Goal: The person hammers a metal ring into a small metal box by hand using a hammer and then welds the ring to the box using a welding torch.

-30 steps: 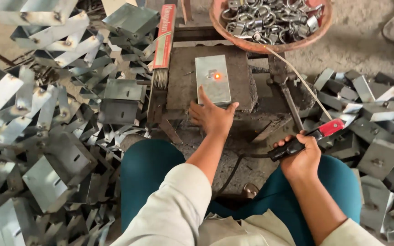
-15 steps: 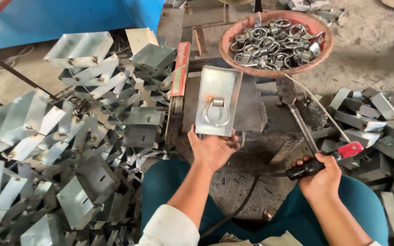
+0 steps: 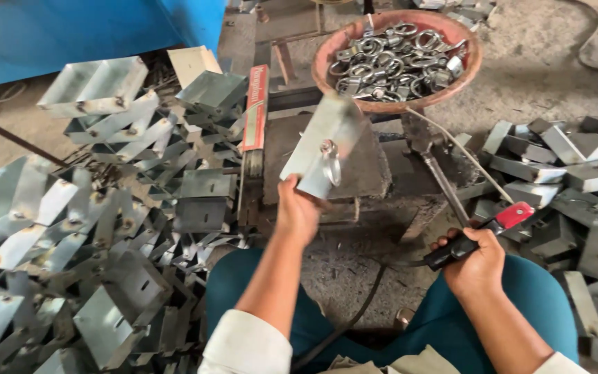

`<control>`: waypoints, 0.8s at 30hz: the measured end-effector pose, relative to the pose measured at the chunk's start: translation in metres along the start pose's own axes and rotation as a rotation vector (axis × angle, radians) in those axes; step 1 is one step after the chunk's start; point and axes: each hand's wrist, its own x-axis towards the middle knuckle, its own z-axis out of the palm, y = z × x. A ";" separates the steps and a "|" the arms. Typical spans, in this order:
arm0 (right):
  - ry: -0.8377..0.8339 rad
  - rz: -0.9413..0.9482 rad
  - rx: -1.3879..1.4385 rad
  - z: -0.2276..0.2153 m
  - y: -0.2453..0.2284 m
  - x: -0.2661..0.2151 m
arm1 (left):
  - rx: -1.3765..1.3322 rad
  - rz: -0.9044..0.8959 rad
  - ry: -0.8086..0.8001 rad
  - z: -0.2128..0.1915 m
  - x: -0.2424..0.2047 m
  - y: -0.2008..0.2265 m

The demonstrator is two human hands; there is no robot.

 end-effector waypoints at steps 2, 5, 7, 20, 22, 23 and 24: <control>0.007 -0.002 -0.006 0.000 -0.002 -0.002 | 0.536 0.332 -0.152 -0.028 0.023 0.015; -0.003 -0.013 -0.031 0.004 -0.001 -0.008 | 1.412 0.425 -0.383 -0.051 0.045 0.050; -0.008 -0.039 -0.076 0.010 -0.001 -0.012 | 1.784 0.311 -0.409 -0.057 0.048 0.059; -0.058 -0.238 -0.304 0.022 -0.001 -0.034 | 1.794 0.165 -0.370 -0.059 0.049 0.060; -0.126 -0.332 -0.407 0.023 -0.003 -0.042 | 1.806 0.149 -0.368 -0.059 0.050 0.062; -0.155 -0.381 -0.489 0.023 -0.004 -0.048 | 1.816 0.145 -0.369 -0.058 0.052 0.063; -0.184 -0.430 -0.571 0.024 -0.005 -0.054 | 1.825 0.143 -0.370 -0.057 0.055 0.063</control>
